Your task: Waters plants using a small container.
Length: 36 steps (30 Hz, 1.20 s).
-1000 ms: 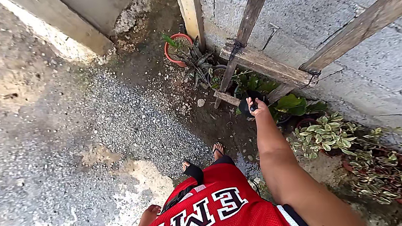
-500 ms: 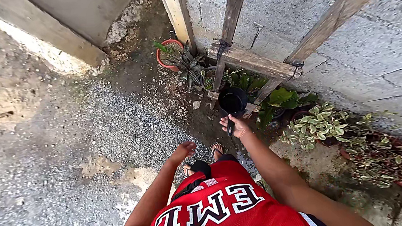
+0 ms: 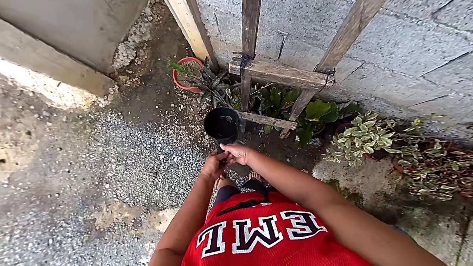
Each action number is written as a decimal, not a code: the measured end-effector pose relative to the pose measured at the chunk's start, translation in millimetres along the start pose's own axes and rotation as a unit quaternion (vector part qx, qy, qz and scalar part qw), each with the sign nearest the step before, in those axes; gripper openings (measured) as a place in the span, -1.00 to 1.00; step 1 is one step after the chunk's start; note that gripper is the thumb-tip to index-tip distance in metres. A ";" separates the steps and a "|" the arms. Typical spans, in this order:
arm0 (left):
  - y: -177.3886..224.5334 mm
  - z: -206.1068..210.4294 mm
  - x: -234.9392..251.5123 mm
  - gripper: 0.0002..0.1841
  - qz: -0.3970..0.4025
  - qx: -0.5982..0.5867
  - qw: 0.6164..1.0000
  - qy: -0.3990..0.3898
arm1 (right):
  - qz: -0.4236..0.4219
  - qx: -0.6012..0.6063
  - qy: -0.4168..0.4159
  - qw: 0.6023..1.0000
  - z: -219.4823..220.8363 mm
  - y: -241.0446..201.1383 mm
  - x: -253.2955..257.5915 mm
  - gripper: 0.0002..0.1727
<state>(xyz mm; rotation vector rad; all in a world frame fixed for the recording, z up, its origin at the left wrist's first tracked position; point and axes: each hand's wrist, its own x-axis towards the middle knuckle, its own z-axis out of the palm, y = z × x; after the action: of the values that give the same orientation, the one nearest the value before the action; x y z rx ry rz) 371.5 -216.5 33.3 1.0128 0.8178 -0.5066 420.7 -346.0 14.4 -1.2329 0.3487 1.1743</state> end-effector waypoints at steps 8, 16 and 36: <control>50.6 -55.6 71.7 -0.74 -0.033 0.065 0.994 -0.076 | 0.026 0.001 0.059 0.998 -51.3 45.3 -27.0 -0.37; 143.8 -69.1 148.5 -0.72 -0.059 0.201 0.976 -0.058 | 0.112 0.239 0.470 0.842 -113.9 176.3 -145.9 -0.43; 223.9 7.8 335.6 -0.88 -0.073 0.479 0.875 -0.010 | 0.178 0.252 0.467 0.829 124.6 225.6 -173.5 -0.49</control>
<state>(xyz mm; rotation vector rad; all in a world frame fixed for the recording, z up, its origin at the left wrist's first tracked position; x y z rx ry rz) 736.8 -123.3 -110.4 1.8552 0.6090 -1.1086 115.0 -352.9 69.2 -1.2046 1.5777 0.6055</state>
